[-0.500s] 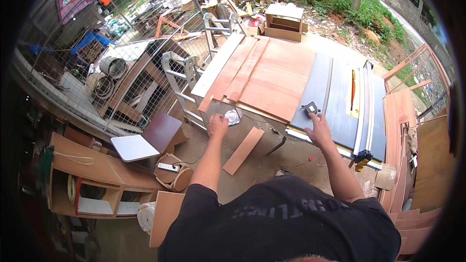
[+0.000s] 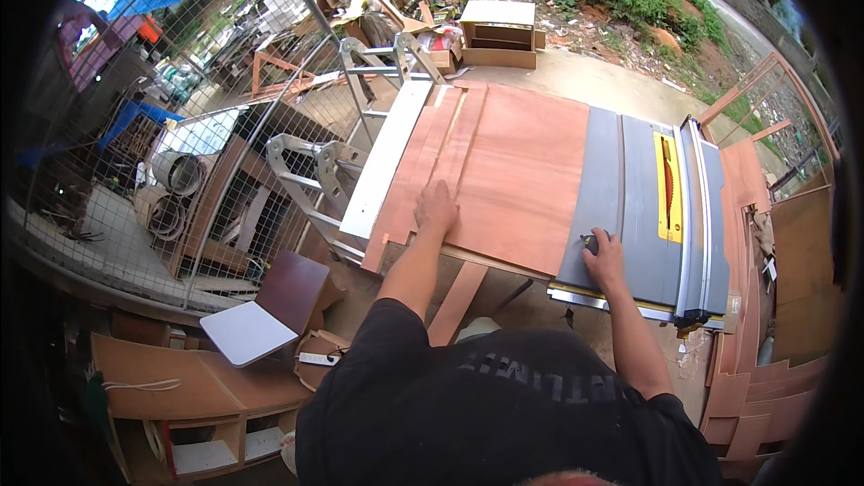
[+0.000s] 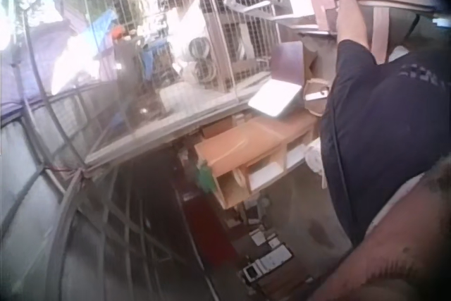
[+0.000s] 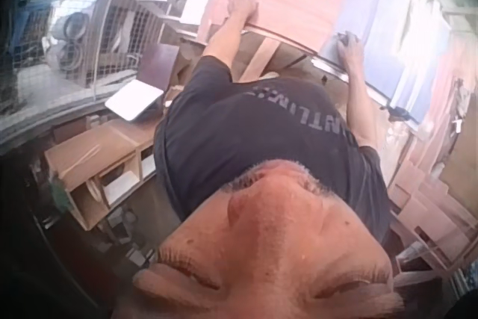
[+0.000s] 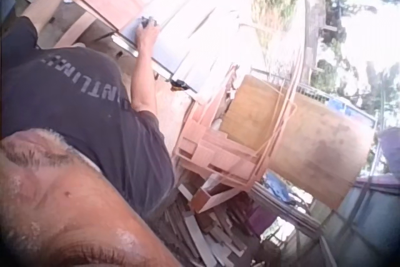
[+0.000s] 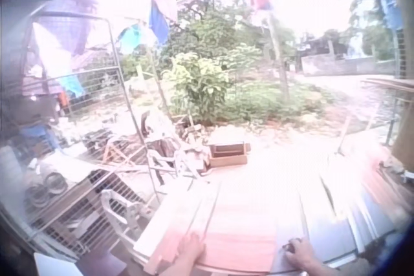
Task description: The person measures and marks a wooden board with a tape measure and pencil, then uses a table saw to cut the board into smaller pieces. The person handles the cut pieces and places them aside.
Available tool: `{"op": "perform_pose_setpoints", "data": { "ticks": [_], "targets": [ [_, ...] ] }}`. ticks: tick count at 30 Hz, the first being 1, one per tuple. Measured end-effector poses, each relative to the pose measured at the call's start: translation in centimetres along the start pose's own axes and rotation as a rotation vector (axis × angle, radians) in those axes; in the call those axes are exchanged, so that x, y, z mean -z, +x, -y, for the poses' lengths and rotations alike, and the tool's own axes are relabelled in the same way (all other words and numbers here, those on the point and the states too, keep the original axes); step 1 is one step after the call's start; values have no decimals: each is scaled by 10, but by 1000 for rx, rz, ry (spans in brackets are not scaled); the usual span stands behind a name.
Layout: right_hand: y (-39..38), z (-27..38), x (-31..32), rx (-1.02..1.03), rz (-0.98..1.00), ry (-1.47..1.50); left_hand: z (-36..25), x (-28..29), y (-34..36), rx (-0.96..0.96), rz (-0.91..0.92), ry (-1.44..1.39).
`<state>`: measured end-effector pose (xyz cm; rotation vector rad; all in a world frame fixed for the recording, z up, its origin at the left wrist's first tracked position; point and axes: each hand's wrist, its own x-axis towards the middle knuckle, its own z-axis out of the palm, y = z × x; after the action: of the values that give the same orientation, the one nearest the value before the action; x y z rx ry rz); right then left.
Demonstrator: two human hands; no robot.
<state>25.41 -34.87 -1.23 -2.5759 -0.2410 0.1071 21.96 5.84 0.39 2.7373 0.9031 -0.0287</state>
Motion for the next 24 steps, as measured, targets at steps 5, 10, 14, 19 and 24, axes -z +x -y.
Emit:
{"op": "perform_pose_setpoints", "data": {
  "ticks": [5, 10, 14, 19, 24],
  "targets": [
    [-6, 48, -7, 65, -129, 138, 36, 8, 1, -70, -52, -107],
    [27, 159, -52, 395, 57, 90, 102, 25, 6, -51, -97, -92],
    [57, 246, -108, 488, 244, 33, 138, 28, 16, -3, -48, -153],
    [73, 333, -166, 562, 334, -67, 201, 62, 60, 28, -322, -466],
    [69, 350, -186, 567, 342, -49, 276, 248, 119, 85, -872, -706]
  ]
}}
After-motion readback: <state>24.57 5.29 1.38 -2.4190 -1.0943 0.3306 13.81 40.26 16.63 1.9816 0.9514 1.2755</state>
